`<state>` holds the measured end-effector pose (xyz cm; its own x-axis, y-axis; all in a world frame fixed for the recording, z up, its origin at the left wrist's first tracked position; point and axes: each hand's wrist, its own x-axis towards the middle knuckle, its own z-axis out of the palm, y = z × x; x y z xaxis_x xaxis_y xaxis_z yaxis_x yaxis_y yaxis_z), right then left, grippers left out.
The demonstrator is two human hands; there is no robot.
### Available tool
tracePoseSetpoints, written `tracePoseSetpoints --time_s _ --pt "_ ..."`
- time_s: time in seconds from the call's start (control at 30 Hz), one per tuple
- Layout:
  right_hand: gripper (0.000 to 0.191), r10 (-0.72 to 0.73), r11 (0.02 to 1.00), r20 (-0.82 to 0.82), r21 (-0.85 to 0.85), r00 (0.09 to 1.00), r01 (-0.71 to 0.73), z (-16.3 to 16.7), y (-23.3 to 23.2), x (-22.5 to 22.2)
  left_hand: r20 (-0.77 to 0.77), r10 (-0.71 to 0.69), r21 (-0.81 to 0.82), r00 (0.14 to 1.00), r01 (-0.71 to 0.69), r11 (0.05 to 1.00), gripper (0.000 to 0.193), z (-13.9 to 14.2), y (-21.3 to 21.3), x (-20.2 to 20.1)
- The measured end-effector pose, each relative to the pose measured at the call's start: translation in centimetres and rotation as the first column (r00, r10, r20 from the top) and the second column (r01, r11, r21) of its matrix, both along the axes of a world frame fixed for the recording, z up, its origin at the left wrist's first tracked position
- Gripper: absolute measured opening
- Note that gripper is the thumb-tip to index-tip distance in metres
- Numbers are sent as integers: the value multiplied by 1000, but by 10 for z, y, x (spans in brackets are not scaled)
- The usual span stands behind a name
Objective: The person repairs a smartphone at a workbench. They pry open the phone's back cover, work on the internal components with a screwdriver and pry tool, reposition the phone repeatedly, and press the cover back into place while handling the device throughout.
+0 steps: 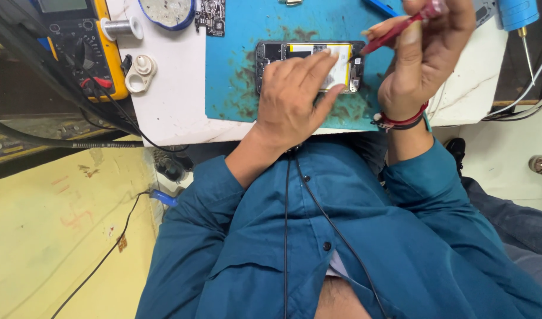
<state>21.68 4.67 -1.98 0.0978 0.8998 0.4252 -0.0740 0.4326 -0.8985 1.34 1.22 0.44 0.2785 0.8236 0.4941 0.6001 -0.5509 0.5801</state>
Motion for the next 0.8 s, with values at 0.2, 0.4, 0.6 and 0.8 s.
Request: tracePoseSetpoints --time_s 0.2,0.4,0.6,0.8 --pt "30 15 1000 32 -1 999 -15 -1 0 -3 -11 43 -7 999 -43 999 14 1 1 3" --pt "30 -163 981 224 137 961 134 1 7 -8 -31 -15 24 999 16 1000 13 0 3 1" --pt "25 -146 978 311 187 939 90 12 7 -12 -60 -13 34 998 15 999 13 -1 2 2" --pt "26 -274 900 544 437 793 11 26 7 -13 -65 -22 32 998 24 999 14 -1 1 2"
